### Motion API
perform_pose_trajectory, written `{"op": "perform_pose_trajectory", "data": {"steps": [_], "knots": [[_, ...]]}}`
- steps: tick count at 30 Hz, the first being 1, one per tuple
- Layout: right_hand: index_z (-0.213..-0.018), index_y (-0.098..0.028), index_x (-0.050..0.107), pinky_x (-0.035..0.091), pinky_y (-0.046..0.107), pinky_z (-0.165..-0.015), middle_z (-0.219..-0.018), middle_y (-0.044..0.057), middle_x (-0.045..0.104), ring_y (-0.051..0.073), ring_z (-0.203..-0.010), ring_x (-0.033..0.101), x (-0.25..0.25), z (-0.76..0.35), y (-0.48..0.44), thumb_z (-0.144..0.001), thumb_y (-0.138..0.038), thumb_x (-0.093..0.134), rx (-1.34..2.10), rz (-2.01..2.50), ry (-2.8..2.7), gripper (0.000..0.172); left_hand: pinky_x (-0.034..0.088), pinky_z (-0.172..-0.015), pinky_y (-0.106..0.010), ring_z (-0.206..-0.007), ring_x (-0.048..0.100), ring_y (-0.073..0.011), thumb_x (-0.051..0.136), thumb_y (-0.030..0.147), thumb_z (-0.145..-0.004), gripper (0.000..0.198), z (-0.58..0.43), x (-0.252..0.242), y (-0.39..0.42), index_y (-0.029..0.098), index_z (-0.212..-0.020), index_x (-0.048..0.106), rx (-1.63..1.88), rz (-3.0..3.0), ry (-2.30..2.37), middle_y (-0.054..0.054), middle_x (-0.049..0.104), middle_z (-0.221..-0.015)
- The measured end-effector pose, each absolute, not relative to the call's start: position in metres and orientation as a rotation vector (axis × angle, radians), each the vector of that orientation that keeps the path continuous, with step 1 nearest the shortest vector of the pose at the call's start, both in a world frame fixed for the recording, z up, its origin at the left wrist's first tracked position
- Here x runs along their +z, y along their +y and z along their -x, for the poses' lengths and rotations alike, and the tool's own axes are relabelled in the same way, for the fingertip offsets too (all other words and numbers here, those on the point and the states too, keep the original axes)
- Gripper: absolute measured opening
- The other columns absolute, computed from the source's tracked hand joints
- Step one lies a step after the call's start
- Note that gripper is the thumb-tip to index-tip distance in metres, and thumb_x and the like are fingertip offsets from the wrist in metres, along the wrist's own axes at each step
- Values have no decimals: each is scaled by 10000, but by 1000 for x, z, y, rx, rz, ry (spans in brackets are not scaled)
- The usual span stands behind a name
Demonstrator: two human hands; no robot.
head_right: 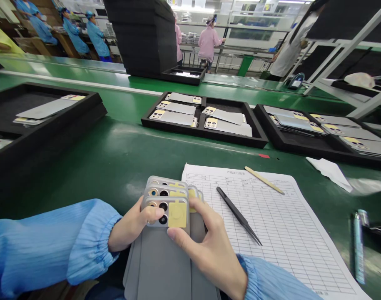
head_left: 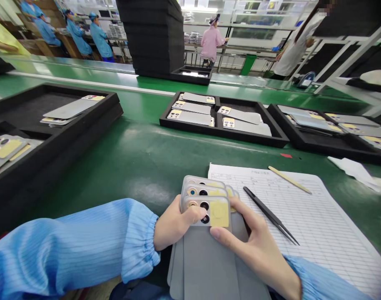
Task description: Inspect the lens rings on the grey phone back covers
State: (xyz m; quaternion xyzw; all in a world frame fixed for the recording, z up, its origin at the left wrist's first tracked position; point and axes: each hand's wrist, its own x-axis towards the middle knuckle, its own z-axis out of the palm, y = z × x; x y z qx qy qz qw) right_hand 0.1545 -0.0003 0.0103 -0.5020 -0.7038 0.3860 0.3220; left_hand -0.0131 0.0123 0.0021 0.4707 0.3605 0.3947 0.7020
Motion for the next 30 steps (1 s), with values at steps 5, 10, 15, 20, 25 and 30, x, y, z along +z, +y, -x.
{"op": "perform_pose_trajectory", "data": {"steps": [5,10,15,20,25,30], "knots": [[-1056,-228,551,504,345,-841,-1150,35,606,250,-1069,547,11,-155,0,-716,-325,633,1008,1338,-1836,362,437,-755,-234,-840,590,-171,466,183,-749,291,13,2,11,152,-976,646,859,-1041,824,-10,682,-882],[-1048,-234,556,501,322,-845,-1144,27,610,236,-1067,549,12,-154,-1,-717,-330,630,1013,1343,-1828,353,432,-772,-249,-842,591,-185,479,224,-759,287,13,3,12,132,-978,639,847,-1059,875,-26,684,-870],[-1062,-235,548,494,306,-852,-1163,20,598,231,-1088,533,10,-155,0,-719,-329,630,1019,1342,-1836,365,436,-766,-245,-831,595,-175,463,206,-769,293,13,5,11,139,-999,632,867,-1064,828,-24,678,-900],[-1055,-238,544,501,313,-837,-1151,19,605,233,-1079,540,10,-155,0,-718,-328,631,1006,1343,-1849,359,437,-744,-231,-822,592,-169,449,185,-756,307,13,4,12,140,-996,634,867,-1076,810,-17,678,-893],[-1046,-235,547,500,334,-839,-1151,28,603,243,-1072,543,13,-154,-1,-714,-333,630,1005,1341,-1851,356,430,-758,-214,-840,585,-160,444,168,-744,309,13,3,11,152,-982,640,865,-1103,836,-4,680,-869],[-1018,-232,560,505,337,-820,-1089,29,632,241,-1015,576,14,-154,-1,-710,-325,629,1024,1323,-1841,329,436,-755,-225,-875,581,-178,452,178,-732,321,14,3,11,147,-995,632,867,-1106,874,-16,681,-885]]}}
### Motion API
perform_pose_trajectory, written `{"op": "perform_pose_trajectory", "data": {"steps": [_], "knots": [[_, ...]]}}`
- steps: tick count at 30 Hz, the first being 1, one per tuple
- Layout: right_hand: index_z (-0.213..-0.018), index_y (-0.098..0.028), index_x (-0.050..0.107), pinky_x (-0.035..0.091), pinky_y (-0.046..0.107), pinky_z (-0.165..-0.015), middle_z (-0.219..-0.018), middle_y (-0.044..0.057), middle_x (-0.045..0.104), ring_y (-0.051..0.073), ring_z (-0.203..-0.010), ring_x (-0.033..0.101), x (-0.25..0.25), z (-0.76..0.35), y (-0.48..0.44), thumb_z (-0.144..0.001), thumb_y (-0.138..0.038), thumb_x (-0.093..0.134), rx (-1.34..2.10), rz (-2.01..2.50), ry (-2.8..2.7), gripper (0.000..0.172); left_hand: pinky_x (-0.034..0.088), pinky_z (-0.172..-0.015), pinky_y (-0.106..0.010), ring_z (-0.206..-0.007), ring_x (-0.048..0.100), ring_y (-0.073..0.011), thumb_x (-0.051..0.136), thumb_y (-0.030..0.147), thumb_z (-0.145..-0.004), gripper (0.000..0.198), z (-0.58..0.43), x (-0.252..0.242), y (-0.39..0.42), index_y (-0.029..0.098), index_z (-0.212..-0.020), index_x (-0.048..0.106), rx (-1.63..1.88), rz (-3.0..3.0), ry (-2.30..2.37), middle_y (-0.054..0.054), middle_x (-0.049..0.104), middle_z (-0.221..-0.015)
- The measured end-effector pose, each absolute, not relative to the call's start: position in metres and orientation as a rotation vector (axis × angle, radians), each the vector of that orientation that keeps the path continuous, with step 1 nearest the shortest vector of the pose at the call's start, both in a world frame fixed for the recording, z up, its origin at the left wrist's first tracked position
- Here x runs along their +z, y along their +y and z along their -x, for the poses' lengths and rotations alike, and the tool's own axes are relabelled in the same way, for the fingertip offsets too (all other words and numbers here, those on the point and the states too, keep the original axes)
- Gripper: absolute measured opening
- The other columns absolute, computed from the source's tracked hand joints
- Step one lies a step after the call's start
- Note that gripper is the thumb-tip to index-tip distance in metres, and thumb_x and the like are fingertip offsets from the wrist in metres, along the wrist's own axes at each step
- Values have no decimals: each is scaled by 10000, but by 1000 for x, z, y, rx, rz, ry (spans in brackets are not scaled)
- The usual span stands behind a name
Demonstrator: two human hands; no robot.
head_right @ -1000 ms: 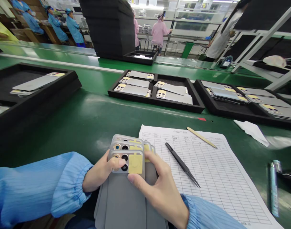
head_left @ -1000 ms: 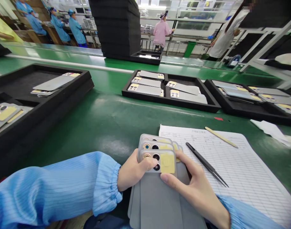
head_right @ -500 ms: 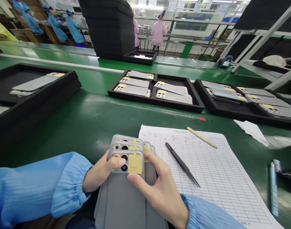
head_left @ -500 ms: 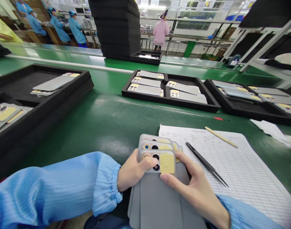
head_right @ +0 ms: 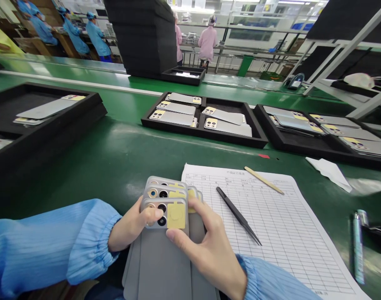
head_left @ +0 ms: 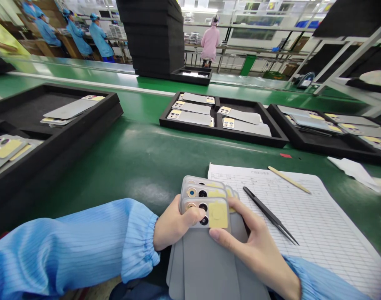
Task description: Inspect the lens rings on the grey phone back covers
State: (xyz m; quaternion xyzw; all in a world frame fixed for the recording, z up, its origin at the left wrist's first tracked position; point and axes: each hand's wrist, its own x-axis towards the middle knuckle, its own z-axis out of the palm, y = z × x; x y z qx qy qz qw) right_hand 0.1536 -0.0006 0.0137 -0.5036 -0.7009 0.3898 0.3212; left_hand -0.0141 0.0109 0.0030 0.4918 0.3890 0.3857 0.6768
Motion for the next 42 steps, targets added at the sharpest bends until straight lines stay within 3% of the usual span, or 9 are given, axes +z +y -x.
{"op": "perform_pose_trajectory", "data": {"steps": [14,19,33,36,39,42], "knots": [[-1065,-238,535,496,311,-837,-1183,20,581,241,-1118,506,12,-155,-1,-723,-326,627,1038,1345,-1847,365,452,-753,-267,-875,592,-212,470,235,-739,313,13,4,11,127,-993,617,834,-1019,895,-44,679,-905],[-1053,-236,544,503,332,-828,-1162,25,595,255,-1105,517,11,-154,-1,-717,-326,632,1033,1330,-1844,359,443,-812,-270,-957,575,-216,458,205,-737,328,12,5,12,138,-1017,615,851,-1044,836,-38,671,-969],[-1007,-222,555,480,342,-848,-1080,31,634,241,-1020,569,10,-154,0,-686,-310,657,1077,1345,-1770,348,451,-777,-275,-871,596,-213,510,211,-691,324,11,10,12,123,-982,623,858,-1021,898,-51,680,-908],[-1035,-234,560,447,304,-896,-1094,2,630,208,-1045,558,13,-154,-1,-703,-253,651,1161,1260,-1646,345,474,-750,-276,-832,619,-217,562,303,-663,358,12,12,8,150,-979,631,762,-836,810,-33,693,-871],[-1082,-236,560,416,275,-928,-1096,-14,626,179,-1049,555,14,-153,2,-725,-276,640,1265,1088,-1535,368,495,-703,-253,-843,629,-231,539,488,-635,386,26,-12,7,188,-834,679,632,-692,787,14,696,-719],[-1040,-204,600,435,293,-896,-1041,11,648,200,-1005,578,11,-154,8,-695,-365,658,1285,1064,-1481,385,536,-642,-304,-816,645,-244,444,550,-702,415,43,-53,23,268,-934,641,619,-840,994,46,690,-662]]}}
